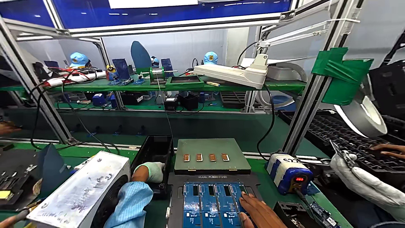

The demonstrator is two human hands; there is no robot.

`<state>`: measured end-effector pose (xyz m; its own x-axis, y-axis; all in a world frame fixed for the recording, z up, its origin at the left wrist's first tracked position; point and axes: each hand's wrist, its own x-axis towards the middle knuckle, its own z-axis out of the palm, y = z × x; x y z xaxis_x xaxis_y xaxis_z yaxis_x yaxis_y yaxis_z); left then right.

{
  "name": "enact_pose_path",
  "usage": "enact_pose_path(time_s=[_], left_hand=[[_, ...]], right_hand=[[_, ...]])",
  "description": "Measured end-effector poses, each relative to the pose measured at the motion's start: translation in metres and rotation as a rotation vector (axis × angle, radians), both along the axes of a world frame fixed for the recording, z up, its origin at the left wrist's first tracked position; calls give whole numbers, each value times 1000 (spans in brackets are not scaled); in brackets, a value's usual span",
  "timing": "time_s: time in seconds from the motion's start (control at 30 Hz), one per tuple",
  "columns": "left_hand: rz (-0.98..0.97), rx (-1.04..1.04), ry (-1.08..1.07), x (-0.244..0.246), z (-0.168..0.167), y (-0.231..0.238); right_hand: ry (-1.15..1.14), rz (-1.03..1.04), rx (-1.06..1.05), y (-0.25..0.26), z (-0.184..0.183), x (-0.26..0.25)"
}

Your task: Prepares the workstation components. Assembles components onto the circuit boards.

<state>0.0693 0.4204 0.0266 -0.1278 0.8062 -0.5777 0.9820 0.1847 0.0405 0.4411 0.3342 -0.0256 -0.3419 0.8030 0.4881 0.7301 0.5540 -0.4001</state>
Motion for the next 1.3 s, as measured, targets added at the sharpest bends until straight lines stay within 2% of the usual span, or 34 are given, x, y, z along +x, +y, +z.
enact_pose_path(time_s=[0.07, 0.17, 0.33, 0.47, 0.67, 0.73, 0.87, 0.93, 1.0, 1.1, 1.13, 1.3], left_hand=[[20, 14, -7, 2, 1, -1], [-62, 120, -48, -19, -30, 18], [-56, 130, -51, -17, -28, 16], [23, 168, -71, -15, -25, 10], [163, 417, -137, -8, -28, -10], [221, 551, -128, -1, -24, -20], [282, 1170, -137, 16, -21, -40], [258, 1339, -189, 29, -8, -53], [176, 1284, -362, 48, 7, -68], [-83, 952, -739, 76, 12, -79], [-172, 865, -802, 85, 10, -78], [-378, 609, -814, 93, 5, -72]], right_hand=[[4, 5, 8, 0, 0, 0], [2, 13, 15, 3, -3, 1], [2, 9, 23, 3, -4, 1], [8, 8, 31, 4, -5, 1], [-4, 0, 43, 4, -5, 1], [-9, 0, 43, 5, -5, 1], [-13, 9, 40, 5, -5, 2], [-14, 10, 38, 4, -4, 2], [-15, 5, 36, 5, -3, 2], [-21, 4, 24, 4, -2, 1], [-23, 4, 29, 4, -2, 1], [-7, 5, 35, 3, -1, 1]])
